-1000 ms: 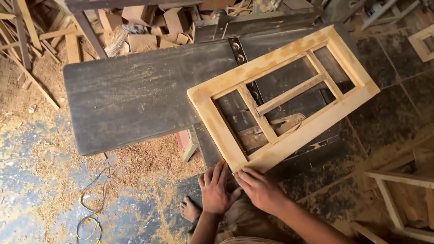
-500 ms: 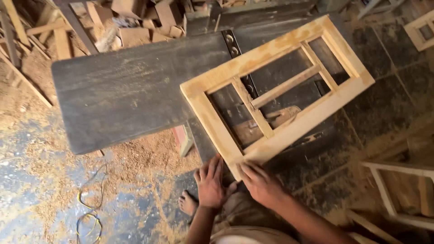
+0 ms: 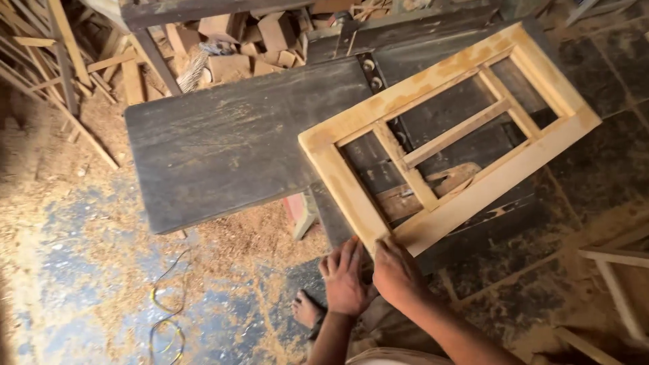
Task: The recorder is sanding and inspecting a wooden window frame in a workshop environment.
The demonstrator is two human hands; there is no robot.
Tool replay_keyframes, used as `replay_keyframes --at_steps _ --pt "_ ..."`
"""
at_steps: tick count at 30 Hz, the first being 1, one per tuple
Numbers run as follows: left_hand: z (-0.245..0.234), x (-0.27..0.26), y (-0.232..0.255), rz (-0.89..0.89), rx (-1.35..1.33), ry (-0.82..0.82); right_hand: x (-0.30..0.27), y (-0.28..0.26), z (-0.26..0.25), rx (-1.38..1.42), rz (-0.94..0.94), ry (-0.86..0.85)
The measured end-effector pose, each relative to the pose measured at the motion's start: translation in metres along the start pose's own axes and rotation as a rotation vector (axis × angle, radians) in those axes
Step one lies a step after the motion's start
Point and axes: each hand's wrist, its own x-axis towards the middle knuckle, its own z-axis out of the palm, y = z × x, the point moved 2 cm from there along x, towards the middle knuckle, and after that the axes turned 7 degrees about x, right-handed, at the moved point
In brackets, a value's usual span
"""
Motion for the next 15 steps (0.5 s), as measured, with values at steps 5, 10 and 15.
replay_keyframes --at_steps 5,10,15 --pt "-0.006 0.001 0.004 -0.022 0.049 0.016 -0.008 -0.003 0.002 0.205 0.129 -0.125" --pt "-0.023 0.003 0.005 -0.058 -0.092 -0.009 -0.001 0.085 -0.009 0.149 0.541 -0.182" --pt "-0.023 0.008 0.01 -0.066 -0.139 0.013 -0.001 0.087 0.002 0.043 0.311 -0.105"
